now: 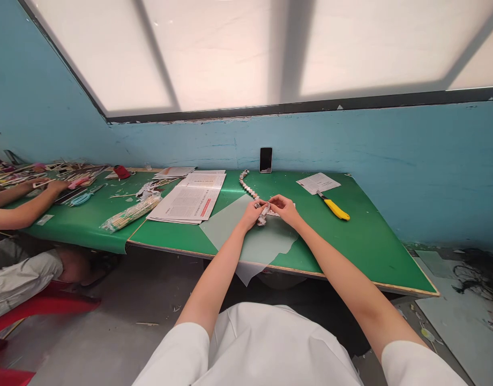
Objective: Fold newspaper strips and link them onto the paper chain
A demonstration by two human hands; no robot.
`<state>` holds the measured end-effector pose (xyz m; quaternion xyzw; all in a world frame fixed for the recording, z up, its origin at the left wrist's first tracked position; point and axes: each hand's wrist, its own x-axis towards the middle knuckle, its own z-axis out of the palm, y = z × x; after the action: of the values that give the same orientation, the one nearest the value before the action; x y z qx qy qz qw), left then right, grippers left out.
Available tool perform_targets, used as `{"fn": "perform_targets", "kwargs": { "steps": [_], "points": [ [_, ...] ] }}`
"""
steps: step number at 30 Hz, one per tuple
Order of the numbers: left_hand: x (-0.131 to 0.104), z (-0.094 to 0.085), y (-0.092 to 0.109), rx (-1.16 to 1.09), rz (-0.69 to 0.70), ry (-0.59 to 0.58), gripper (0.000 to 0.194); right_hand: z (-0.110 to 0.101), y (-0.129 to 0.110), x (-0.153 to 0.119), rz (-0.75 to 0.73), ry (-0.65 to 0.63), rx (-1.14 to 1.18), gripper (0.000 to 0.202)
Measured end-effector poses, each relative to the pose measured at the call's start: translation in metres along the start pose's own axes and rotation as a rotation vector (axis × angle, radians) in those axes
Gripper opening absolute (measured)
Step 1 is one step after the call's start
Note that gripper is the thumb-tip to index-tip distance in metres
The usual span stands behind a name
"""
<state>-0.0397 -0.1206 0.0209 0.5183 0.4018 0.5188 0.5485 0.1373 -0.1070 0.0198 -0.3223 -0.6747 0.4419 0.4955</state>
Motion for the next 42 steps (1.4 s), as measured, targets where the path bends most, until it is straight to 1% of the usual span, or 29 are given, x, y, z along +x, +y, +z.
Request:
{"fn": "perform_targets", "kwargs": {
  "steps": [5,7,10,16,22,26,31,39,42],
  "points": [
    [-0.001,0.000,0.002,0.138,0.085,-0.009,0.030,-0.003,0.004,0.001,0.008,-0.035,0.001,0.033],
    [-0.001,0.000,0.001,0.164,0.101,-0.011,0.029,-0.002,0.003,0.000,-0.005,-0.025,-0.011,0.032],
    [0.000,-0.001,-0.001,0.164,0.081,0.003,0.031,0.002,0.000,-0.003,-0.027,0.026,-0.044,0.031],
    [0.002,-0.003,-0.003,0.159,0.054,0.003,0.038,0.009,0.000,-0.006,-0.010,0.094,-0.118,0.032],
    [0.003,-0.003,-0.005,0.129,0.059,0.019,0.037,0.007,0.003,-0.002,-0.002,0.099,-0.106,0.029],
    [0.004,-0.004,-0.007,0.149,0.070,0.018,0.034,0.005,-0.002,-0.002,0.007,0.121,-0.142,0.032],
    [0.003,-0.004,-0.006,0.149,0.070,0.000,0.035,0.005,-0.007,-0.004,0.019,0.127,-0.150,0.032],
    [0.002,-0.002,-0.005,0.111,0.028,0.043,0.038,0.007,-0.011,-0.004,0.043,0.136,-0.118,0.032],
    [0.002,-0.001,-0.004,0.115,0.034,0.065,0.040,0.007,-0.012,-0.004,0.049,0.145,-0.118,0.034]
  ]
}}
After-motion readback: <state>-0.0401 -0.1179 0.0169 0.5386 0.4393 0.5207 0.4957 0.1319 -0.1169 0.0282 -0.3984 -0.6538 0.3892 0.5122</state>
